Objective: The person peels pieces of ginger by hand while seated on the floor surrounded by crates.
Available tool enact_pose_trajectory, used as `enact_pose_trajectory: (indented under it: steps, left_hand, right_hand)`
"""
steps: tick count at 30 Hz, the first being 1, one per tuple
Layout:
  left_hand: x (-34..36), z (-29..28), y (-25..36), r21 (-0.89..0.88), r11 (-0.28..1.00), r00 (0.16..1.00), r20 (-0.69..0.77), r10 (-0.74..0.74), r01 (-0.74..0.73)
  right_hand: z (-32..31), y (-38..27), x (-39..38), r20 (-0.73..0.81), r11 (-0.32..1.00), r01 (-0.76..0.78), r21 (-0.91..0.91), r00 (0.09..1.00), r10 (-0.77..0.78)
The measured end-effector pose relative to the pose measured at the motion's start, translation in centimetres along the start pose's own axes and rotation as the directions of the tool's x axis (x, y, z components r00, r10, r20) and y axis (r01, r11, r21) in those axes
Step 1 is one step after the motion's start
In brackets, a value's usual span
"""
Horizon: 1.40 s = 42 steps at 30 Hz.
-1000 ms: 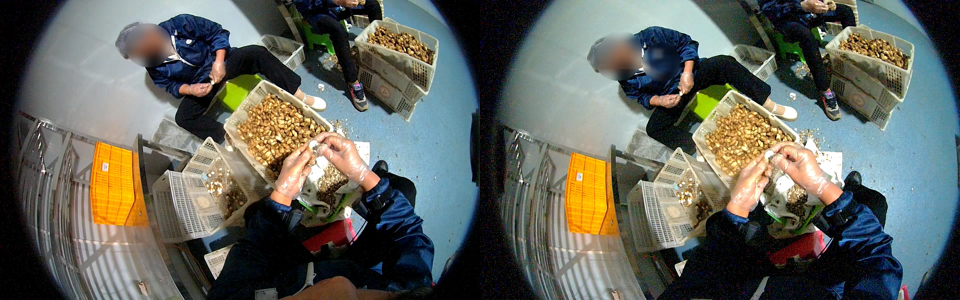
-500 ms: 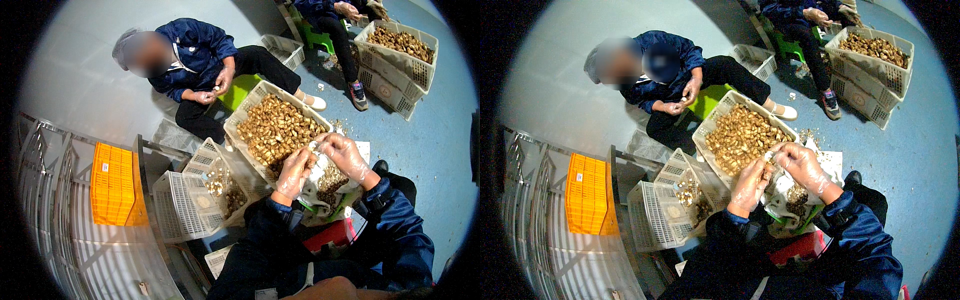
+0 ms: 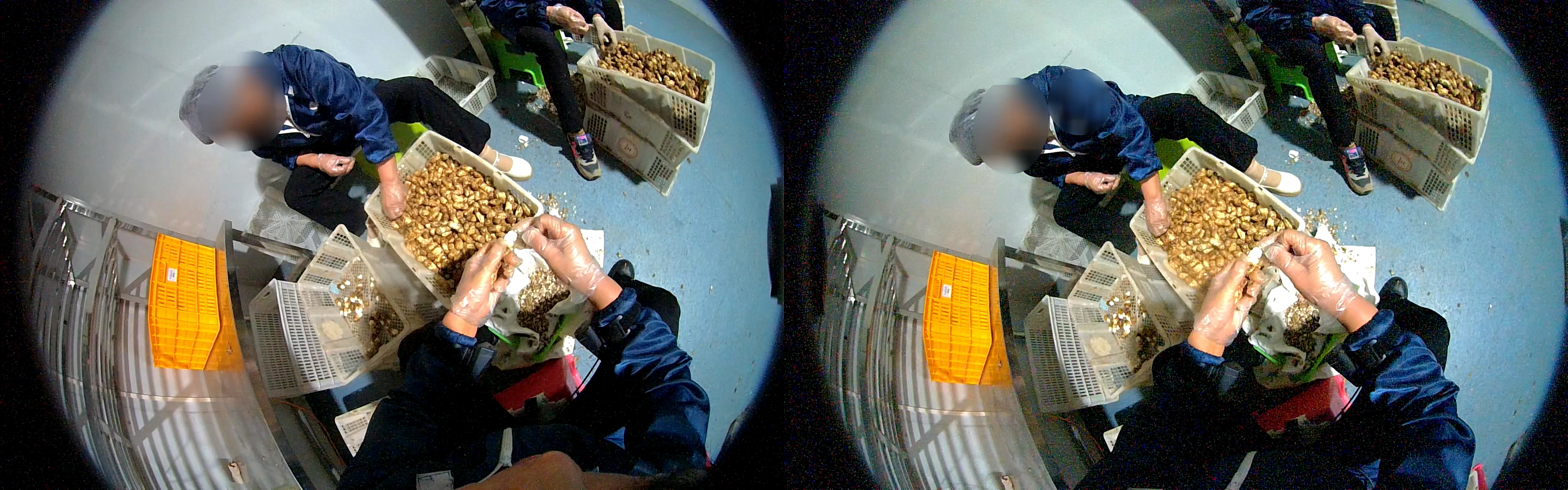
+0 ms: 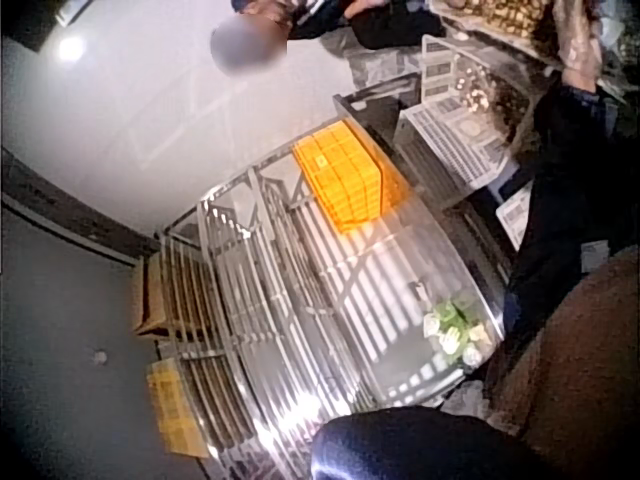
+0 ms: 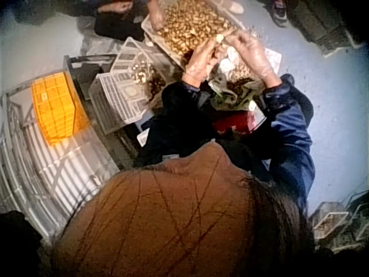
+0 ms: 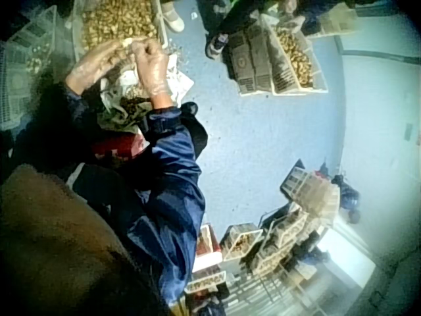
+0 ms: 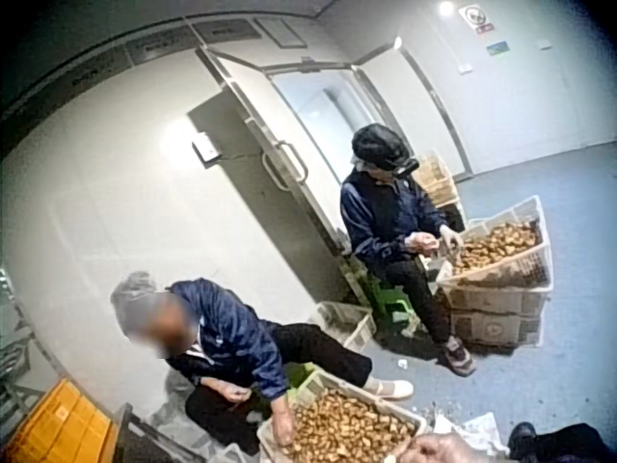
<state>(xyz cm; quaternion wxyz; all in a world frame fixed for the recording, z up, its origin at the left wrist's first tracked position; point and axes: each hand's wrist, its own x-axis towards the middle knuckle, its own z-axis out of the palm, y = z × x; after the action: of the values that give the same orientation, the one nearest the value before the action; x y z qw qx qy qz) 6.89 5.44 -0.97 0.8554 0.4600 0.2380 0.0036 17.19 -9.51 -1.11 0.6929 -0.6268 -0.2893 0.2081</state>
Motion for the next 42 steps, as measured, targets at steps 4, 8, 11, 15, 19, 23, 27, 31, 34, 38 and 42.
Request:
enact_pose_trajectory:
  steps: [4, 8, 11, 15, 19, 23, 27, 31, 34, 38, 42]
  left_hand:
    - [0.1, -0.3, -0.2, 0.002, 1.000, 0.999, -0.028, 0.024, -0.024]
    - [-0.1, 0.0, 0.0, 0.021, 1.000, 0.999, -0.035, 0.010, -0.009]
    - [0.0, -0.3, -0.1, -0.006, 1.000, 0.999, -0.032, 0.000, 0.000]
    - [-0.3, -0.5, 0.0, -0.025, 0.998, 0.999, -0.009, -0.052, 0.052]
    - [0.2, -1.8, -0.8, 0.081, 0.996, 0.999, -0.017, 0.032, -0.030]
    - [-0.2, -1.1, 0.5, -0.076, 0.996, 0.998, -0.045, -0.046, 0.043]
    - [-0.4, -0.3, 0.7, 0.050, 0.997, 0.998, 0.015, 0.062, -0.063]
    - [-0.8, -0.4, 0.7, 0.132, 0.988, 0.997, -0.002, 0.077, -0.076]
    - [-0.8, -0.4, 0.5, 0.137, 0.986, 0.994, -0.036, 0.102, -0.096]
    - [0.1, -1.1, 0.0, 0.090, 0.994, 0.998, 0.022, 0.065, -0.067]
    - [1.3, -2.5, 1.6, -0.290, 0.957, 1.000, 0.005, -0.018, 0.018]
  right_hand:
    - [0.0, -0.3, 0.1, 0.033, 0.982, 0.097, -0.163, 0.995, -0.093]
    - [0.0, -0.1, 0.0, -0.009, 0.996, -0.053, -0.074, 0.999, 0.052]
    - [-0.1, -0.3, -0.2, 0.047, 0.967, 0.156, -0.202, 0.988, -0.149]
    - [-0.3, -0.9, -0.5, 0.032, 0.940, 0.127, -0.316, 0.992, -0.123]
    - [-0.1, -0.8, -0.5, 0.058, 0.988, 0.063, -0.144, 0.997, -0.055]
    - [-0.2, -1.9, -0.8, 0.113, 0.958, 0.139, -0.249, 0.987, -0.114]
    - [-0.4, -0.9, -1.4, 0.091, 0.967, 0.094, -0.238, 0.993, -0.074]
    - [-0.4, -1.0, -1.4, 0.109, 0.956, 0.139, -0.260, 0.988, -0.114]
    - [-0.1, -0.2, -1.3, 0.053, 0.983, 0.010, -0.181, 0.999, 0.000]
    - [-0.7, 1.1, -1.2, -0.016, 0.991, -0.113, -0.070, 0.994, 0.112]
    - [-1.9, 2.6, -0.8, -0.114, 0.990, -0.112, -0.091, 0.988, 0.101]
